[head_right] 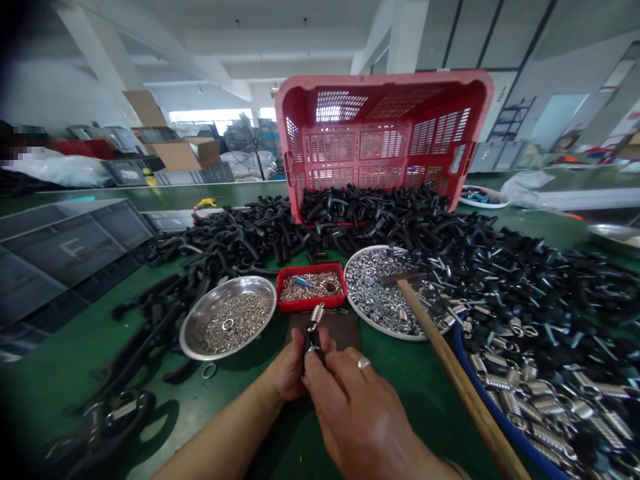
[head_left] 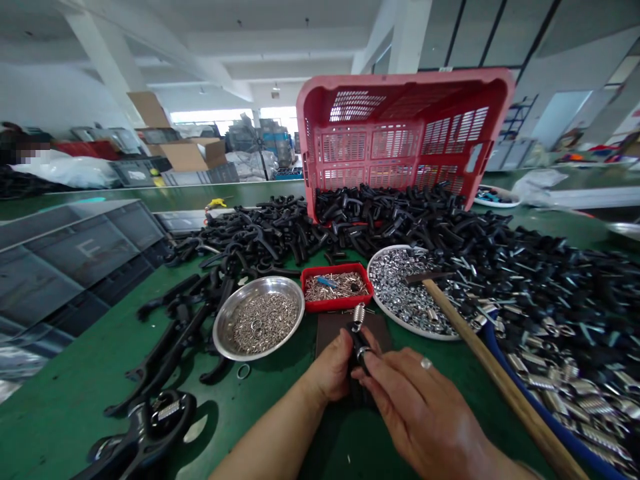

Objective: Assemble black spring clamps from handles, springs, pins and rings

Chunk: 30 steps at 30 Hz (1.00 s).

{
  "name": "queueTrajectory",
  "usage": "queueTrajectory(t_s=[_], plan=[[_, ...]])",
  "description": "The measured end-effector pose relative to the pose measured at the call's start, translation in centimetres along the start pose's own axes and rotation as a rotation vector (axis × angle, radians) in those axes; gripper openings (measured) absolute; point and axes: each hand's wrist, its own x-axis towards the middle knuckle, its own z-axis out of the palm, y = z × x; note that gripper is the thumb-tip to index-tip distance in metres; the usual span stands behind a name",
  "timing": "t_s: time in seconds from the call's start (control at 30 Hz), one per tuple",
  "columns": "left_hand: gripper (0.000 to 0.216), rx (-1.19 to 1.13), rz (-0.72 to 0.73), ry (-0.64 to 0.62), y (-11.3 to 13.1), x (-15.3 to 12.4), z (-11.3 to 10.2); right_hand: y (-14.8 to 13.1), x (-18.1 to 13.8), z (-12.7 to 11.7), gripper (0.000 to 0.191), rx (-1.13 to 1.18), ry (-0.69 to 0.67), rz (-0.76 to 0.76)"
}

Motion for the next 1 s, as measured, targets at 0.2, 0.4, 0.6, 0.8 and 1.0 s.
queueTrajectory(t_s=[0.2,0.4,0.6,0.8,1.0], plan=[[0.06,0.067,0.026,-0.076,0.6,-0.1,-0.7,-0.4,-0.9,0.1,0.024,-0.071,-0.046,-0.055],[0.058,0.138,0.034,-0.052,0.8,0.0,-0.7,-0.8,-1.1,0.2,0.024,-0.128,0.016,0.039],[0.054,0.09,0.05,0.099,-0.1,0.6,0.6,1.6,-1.4,2.3,0.027,-0.088,0.086,0.176],[0.046,0.15,-0.008,0.419,-0.8,1.5,0.9,4.6,-3.0,5.6,0.033,-0.079,-0.001,0.195],[0.047,0.212,-0.019,0.315,-0.3,1.4,0.6,6.0,-2.1,4.5,0.038,0.196,-0.314,0.383]])
